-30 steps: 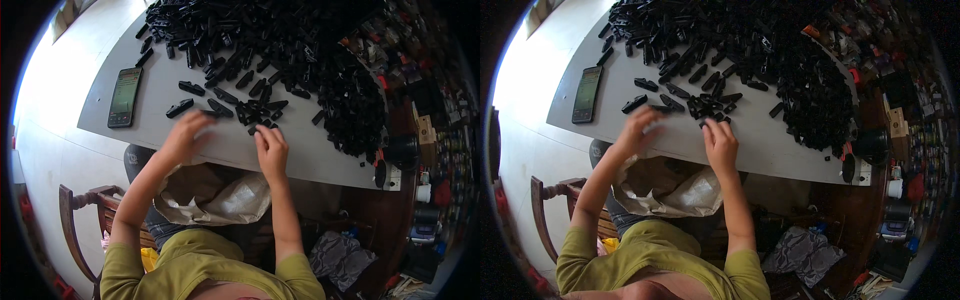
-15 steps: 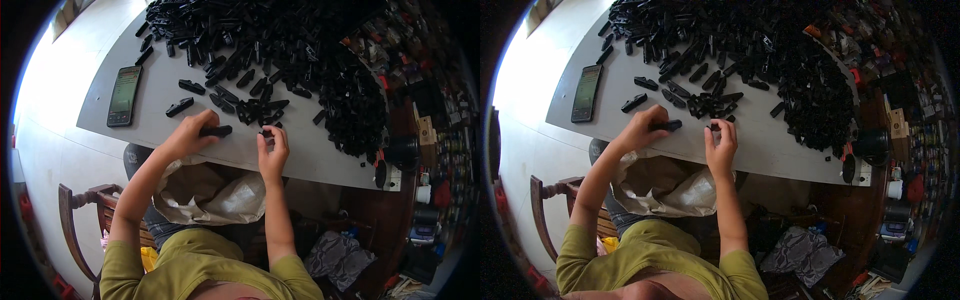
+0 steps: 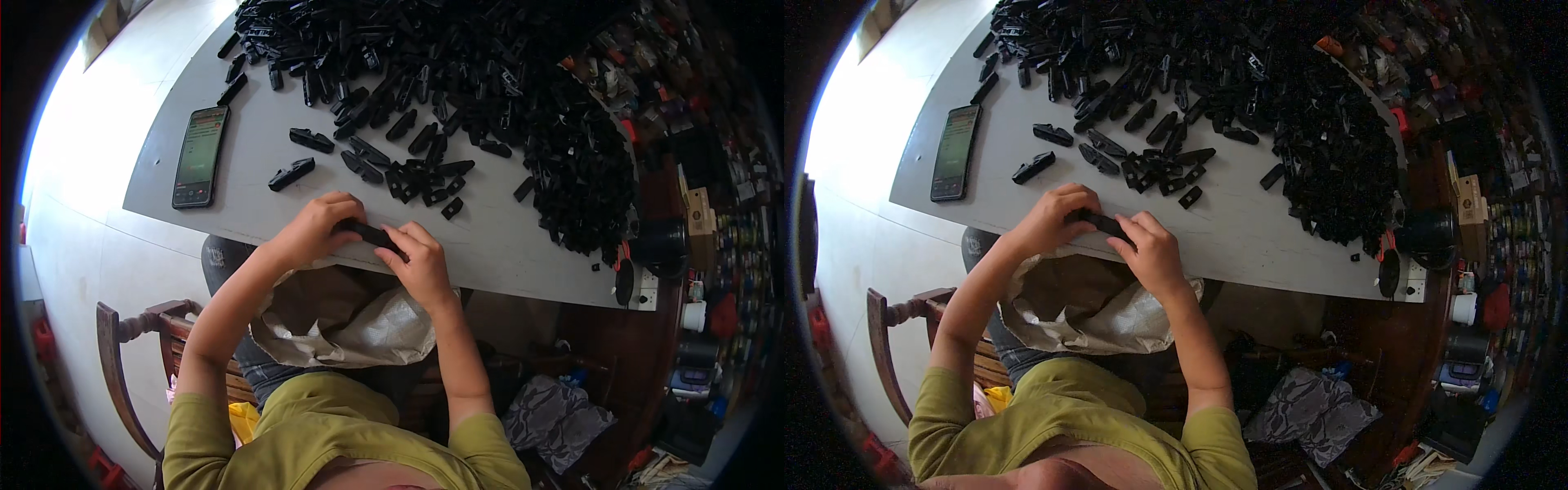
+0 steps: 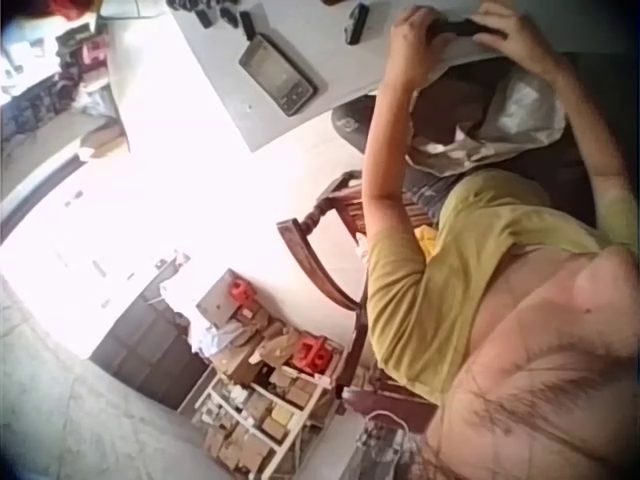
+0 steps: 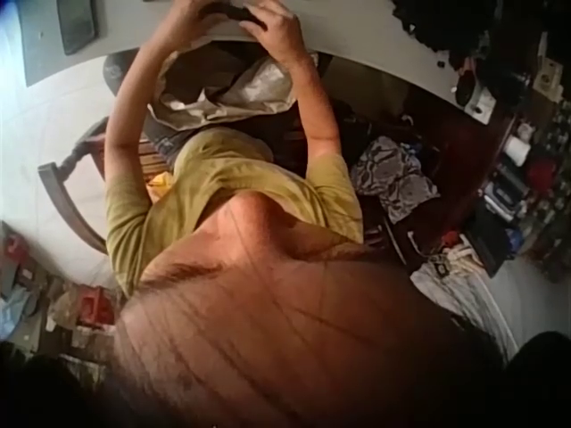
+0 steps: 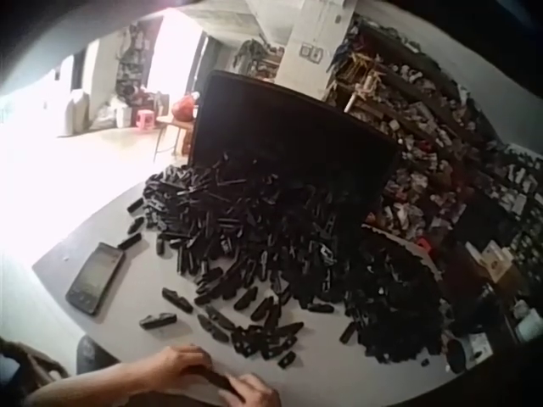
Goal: Sorting and placing small black plastic components from a table into a bag.
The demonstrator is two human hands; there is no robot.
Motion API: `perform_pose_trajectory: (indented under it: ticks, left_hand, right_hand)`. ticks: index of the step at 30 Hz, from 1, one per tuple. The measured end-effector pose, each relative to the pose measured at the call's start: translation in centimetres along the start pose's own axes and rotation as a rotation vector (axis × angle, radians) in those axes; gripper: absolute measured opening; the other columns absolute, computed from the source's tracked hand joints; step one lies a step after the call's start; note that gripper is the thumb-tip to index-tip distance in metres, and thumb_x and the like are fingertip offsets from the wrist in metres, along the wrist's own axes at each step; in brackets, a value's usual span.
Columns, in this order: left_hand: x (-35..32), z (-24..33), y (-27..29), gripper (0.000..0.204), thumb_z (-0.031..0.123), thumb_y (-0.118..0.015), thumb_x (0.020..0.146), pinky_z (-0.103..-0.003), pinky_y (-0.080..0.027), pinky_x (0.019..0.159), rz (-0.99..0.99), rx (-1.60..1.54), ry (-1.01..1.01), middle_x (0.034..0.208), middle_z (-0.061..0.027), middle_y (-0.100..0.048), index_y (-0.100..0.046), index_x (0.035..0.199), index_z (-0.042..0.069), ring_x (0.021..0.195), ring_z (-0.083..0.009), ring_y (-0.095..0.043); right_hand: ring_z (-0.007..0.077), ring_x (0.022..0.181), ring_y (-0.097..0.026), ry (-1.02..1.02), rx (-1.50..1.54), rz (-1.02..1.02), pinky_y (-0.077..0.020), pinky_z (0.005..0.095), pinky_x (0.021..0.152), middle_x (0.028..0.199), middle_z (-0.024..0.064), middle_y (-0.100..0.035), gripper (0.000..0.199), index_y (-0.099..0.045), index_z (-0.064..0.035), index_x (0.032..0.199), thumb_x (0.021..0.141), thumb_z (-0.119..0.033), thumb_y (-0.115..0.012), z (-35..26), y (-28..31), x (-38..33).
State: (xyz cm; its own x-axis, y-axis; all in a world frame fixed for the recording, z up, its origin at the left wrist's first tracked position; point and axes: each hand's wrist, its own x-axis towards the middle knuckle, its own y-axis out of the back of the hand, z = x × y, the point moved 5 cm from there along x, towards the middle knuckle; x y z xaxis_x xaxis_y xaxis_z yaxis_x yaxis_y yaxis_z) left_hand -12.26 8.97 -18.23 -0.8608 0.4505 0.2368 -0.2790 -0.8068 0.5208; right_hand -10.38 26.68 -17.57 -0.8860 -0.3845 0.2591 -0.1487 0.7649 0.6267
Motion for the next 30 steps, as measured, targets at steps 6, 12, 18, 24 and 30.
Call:
perform_pose_trajectory:
  ticks: [6, 12, 18, 24, 30]
  left_hand:
    - [0.0, -0.3, 0.3, 0.025, 0.002, -0.076, 0.065, -0.038, -0.049, 0.076, -0.031, -0.057, -0.007, 0.09, -0.0104, -0.064, -0.065, 0.088, 0.002, 0.086, -0.0299, -0.059]
    - [0.7, 0.3, -0.5, 0.025, 0.002, -0.077, 0.065, -0.038, -0.049, 0.078, -0.049, -0.075, -0.076, 0.088, -0.0107, -0.065, -0.068, 0.088, 0.002, 0.087, -0.0297, -0.06]
    - [1.3, 1.1, 0.9, 0.039, 0.005, -0.076, 0.07, -0.039, -0.048, 0.082, 0.049, 0.164, -0.095, 0.1, -0.0126, -0.06, -0.064, 0.107, 0.004, 0.096, -0.0317, -0.056]
    - [4.7, 0.1, 2.6, 0.04, 0.005, -0.072, 0.073, -0.039, -0.044, 0.085, 0.148, 0.643, 0.038, 0.096, -0.0108, -0.056, -0.058, 0.111, 0.005, 0.104, -0.0303, -0.051]
    - [2.1, 1.0, -0.7, 0.022, 0.01, -0.068, 0.08, -0.04, -0.046, 0.084, -0.057, 0.17, -0.05, 0.103, -0.0115, -0.06, -0.064, 0.1, 0.003, 0.097, -0.0308, -0.056]
  right_hand:
    - [0.022, 0.069, -0.058, -0.046, -0.074, -0.098, -0.0475, 0.0325, 0.064, 0.082, 0.0085, -0.056, 0.034, -0.069, -0.0036, 0.108, 0.076, -0.014, -0.076, 0.3, 1.3, 0.3]
    - [0.0204, 0.069, -0.056, 0.08, -0.155, -0.149, -0.046, 0.0324, 0.063, 0.079, 0.0069, -0.053, 0.035, -0.07, -0.0082, 0.109, 0.076, -0.017, -0.076, -0.6, 0.8, 1.3]
    - [0.0244, 0.075, -0.057, -0.205, -0.208, 0.311, -0.047, 0.0356, 0.065, 0.087, 0.0079, -0.055, 0.028, -0.065, -0.0054, 0.094, 0.075, -0.022, -0.078, 2.6, 4.1, 1.3]
    - [0.0328, 0.087, -0.06, -0.331, -0.449, 0.338, -0.0493, 0.0411, 0.074, 0.098, 0.0129, -0.057, 0.027, -0.056, -0.0044, 0.101, 0.08, -0.012, -0.07, 5.5, 5.3, 1.5]
    - [0.0267, 0.084, -0.061, -0.338, 0.182, 0.321, -0.0492, 0.0328, 0.077, 0.095, 0.0139, -0.06, 0.036, -0.06, -0.004, 0.113, 0.079, -0.004, -0.069, 5.5, 4.0, 0.2]
